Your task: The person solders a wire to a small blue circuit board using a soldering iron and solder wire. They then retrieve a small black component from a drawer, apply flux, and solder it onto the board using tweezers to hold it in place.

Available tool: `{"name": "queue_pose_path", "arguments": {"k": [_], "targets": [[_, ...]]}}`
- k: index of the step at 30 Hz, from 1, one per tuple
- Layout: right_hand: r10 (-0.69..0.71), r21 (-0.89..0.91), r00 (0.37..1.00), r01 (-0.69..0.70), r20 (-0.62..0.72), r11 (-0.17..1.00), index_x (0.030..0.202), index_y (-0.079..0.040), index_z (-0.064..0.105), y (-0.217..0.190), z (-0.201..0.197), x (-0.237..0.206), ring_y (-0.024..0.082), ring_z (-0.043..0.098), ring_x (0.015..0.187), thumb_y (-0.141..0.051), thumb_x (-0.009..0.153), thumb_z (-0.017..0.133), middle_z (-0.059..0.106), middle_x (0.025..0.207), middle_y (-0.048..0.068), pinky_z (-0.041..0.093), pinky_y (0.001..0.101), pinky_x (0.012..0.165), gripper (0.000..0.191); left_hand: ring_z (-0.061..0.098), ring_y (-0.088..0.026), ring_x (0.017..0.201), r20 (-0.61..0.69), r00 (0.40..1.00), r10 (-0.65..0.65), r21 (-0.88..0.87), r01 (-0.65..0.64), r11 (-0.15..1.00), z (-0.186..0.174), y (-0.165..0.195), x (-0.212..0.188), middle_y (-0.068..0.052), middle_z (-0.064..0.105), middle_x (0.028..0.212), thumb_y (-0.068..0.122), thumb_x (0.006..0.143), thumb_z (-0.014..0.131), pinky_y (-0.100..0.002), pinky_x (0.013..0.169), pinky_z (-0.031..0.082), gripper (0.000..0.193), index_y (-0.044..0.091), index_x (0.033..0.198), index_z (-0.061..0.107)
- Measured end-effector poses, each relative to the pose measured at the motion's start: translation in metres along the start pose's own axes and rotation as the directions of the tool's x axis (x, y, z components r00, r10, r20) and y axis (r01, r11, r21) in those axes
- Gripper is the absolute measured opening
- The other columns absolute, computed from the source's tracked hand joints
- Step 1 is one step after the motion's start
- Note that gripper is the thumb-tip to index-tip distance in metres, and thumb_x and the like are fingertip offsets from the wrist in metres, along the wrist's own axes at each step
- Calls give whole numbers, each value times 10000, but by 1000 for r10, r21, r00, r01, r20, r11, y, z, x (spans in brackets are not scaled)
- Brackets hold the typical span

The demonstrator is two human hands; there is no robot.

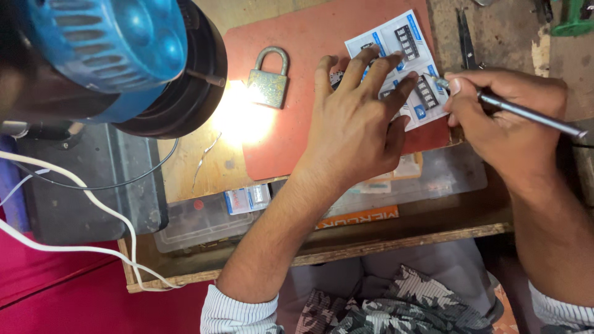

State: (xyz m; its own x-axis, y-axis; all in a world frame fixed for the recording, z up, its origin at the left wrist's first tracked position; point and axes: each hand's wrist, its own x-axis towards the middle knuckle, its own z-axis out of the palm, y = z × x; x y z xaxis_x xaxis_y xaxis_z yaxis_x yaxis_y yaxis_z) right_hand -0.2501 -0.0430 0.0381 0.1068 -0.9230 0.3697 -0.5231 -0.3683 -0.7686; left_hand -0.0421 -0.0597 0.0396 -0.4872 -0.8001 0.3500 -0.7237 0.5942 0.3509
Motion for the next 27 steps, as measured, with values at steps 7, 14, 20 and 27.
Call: {"name": "queue_pose_path", "arguments": {"k": [7,14,20,27], "targets": [[21,-1,999,-21,-31,1000,1096,134,695,0,3,-7,153,671,693,89,1041,677,702,851,184,515,242,596,73,480,-284,1365,-3,999,-46,13,46,999,-1,3,1,-81,590,1380,276,813,743,-655,1151,257,467,135,1258,729],[-8,-88,995,0,-96,996,1080,144,695,-10,7,-21,149,662,660,66,1011,682,699,804,181,498,243,555,105,474,-291,1370,0,998,-62,40,62,997,0,7,1,-97,579,1373,272,781,752,-680,1141,263,510,126,1269,727],[-90,-278,995,74,-46,958,1109,150,711,-21,-2,-41,178,669,679,62,1012,713,695,817,203,499,248,559,131,469,-290,1379,0,999,-43,30,43,999,-1,6,-1,-90,571,1385,265,786,750,-695,1137,256,508,130,1275,722],[119,-222,991,-131,-69,966,1079,133,703,-21,-10,-69,124,610,557,31,961,679,639,688,123,432,249,507,157,465,-304,1379,2,999,-42,31,42,999,2,4,-1,-105,564,1396,240,784,753,-675,1142,261,501,119,1270,721]]}}
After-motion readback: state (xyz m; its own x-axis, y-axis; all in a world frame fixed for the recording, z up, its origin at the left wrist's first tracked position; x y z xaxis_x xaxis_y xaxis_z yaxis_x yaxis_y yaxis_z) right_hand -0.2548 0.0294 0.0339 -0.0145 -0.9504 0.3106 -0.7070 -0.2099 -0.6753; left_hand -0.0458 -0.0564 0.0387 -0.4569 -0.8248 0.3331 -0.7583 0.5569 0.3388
